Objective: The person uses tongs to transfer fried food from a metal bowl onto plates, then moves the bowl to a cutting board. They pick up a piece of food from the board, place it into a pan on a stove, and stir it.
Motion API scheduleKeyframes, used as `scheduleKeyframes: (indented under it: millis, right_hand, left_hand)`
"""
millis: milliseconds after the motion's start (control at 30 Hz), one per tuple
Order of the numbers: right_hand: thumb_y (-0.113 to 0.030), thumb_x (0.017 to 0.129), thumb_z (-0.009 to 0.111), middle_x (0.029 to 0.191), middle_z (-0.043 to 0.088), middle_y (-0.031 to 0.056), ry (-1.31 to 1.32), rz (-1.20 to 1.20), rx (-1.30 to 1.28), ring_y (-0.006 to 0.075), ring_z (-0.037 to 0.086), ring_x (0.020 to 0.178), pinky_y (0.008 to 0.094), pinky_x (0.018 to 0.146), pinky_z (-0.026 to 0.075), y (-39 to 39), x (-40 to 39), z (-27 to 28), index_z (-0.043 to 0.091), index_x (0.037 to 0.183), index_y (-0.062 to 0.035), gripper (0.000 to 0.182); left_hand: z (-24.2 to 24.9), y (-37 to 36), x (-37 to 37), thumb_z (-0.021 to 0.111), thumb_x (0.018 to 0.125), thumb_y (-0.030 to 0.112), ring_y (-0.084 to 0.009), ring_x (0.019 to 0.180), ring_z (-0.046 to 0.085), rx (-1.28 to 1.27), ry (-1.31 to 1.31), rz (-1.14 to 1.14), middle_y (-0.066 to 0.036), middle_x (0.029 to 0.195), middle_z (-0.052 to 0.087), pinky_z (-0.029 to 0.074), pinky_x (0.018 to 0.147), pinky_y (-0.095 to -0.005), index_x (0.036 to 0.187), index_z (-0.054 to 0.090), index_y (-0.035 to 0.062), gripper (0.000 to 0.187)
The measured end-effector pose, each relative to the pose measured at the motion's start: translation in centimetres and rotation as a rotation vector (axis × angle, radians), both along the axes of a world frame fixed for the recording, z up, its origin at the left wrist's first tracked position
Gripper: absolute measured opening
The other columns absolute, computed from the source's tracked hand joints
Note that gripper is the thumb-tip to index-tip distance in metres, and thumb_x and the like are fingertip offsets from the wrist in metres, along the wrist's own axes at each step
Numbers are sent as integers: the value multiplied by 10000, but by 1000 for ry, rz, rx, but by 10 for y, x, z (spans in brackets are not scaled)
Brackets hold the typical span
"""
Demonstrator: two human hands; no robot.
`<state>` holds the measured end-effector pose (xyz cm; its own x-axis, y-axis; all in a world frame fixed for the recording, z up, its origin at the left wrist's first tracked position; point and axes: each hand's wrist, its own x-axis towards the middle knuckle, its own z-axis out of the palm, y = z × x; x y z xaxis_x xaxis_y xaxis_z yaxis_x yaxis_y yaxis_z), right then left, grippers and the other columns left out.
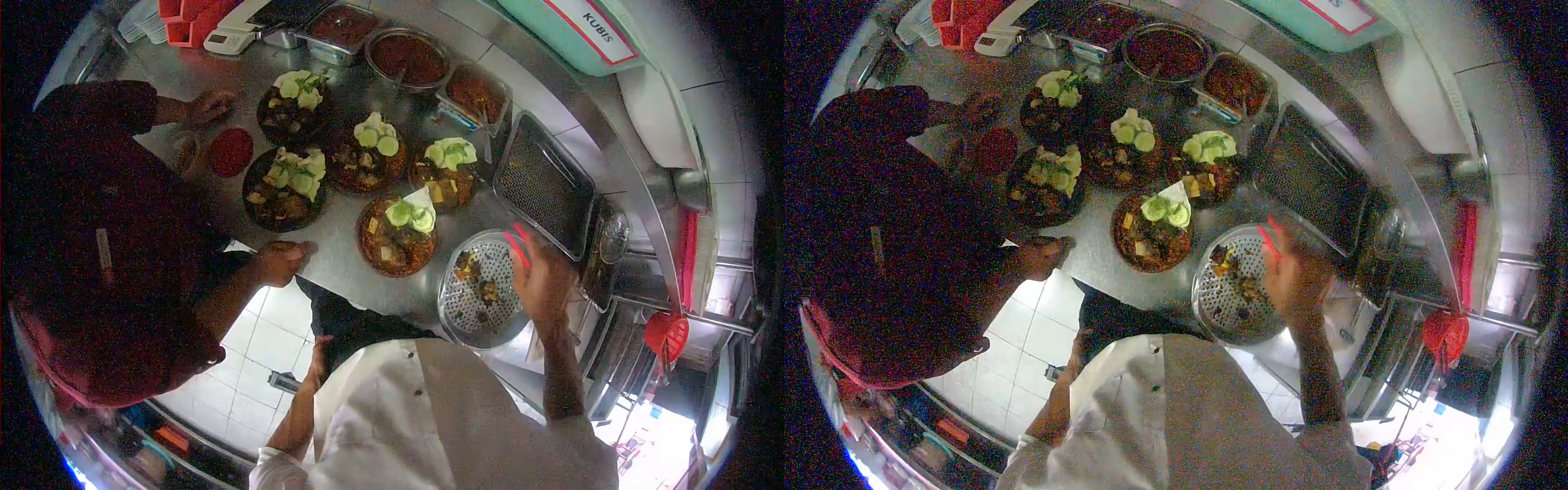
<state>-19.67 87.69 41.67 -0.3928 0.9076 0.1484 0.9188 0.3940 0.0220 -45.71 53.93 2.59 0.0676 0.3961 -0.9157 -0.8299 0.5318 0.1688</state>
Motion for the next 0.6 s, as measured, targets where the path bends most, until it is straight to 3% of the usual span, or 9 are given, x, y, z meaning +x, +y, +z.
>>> scheduleKeyframes:
  millis: [67,167,267,367,467,500,567,600]
  right_hand:
    - [-245,777,630,836,630,189,-65,-21,-26,349,620,754,403,662,481,-3,-5,-9,588,1049,-42,342]
    - [-227,777,632,868,630,181,7,-27,-48,349,617,778,405,673,481,-1,-4,-9,584,1084,-64,350]
    - [-241,780,634,921,624,181,101,-142,-147,340,615,818,398,696,480,-2,10,-3,578,1114,-84,374]
    - [-337,792,608,893,638,163,143,-172,-160,329,624,794,398,705,491,0,25,-4,580,1127,-134,392]
    - [-398,794,594,872,647,153,155,-168,-178,320,630,772,391,690,498,8,32,-15,595,1110,-157,398]
    - [-407,792,595,874,647,153,155,-185,-195,318,631,771,387,683,498,7,36,-17,601,1101,-157,397]
    - [-337,806,608,906,649,127,228,-307,-334,239,616,770,346,692,484,0,49,1,610,1094,-126,358]
    - [-287,797,635,908,651,99,261,-379,-423,181,598,768,314,702,473,-5,56,22,609,1103,-103,358]
  left_hand:
    - [77,40,-2,602,652,458,-266,812,538,-32,-61,-54,-107,940,577,442,793,-364,999,564,95,503]
    - [123,60,-4,590,673,489,-261,848,532,-9,-29,-113,-107,958,570,431,824,-360,996,562,101,506]
    - [52,19,-2,547,752,368,-244,830,582,-11,27,36,-92,976,619,478,798,-363,1079,569,71,442]
    - [81,36,-5,551,711,607,-242,970,487,74,28,-145,-92,1079,524,403,870,-389,1038,545,96,607]
    - [60,23,-3,546,726,614,-230,994,471,79,263,-109,-77,1075,522,388,882,-392,1038,543,101,600]
    - [18,2,-6,561,745,556,-222,973,481,182,340,-139,-65,996,543,380,885,-376,1014,561,108,523]
    - [134,66,-4,587,738,474,-234,935,507,134,50,-138,-65,962,566,394,871,-360,995,579,105,450]
    - [110,55,-5,591,729,449,-243,930,516,112,89,-133,-71,976,572,403,866,-363,1000,582,100,442]
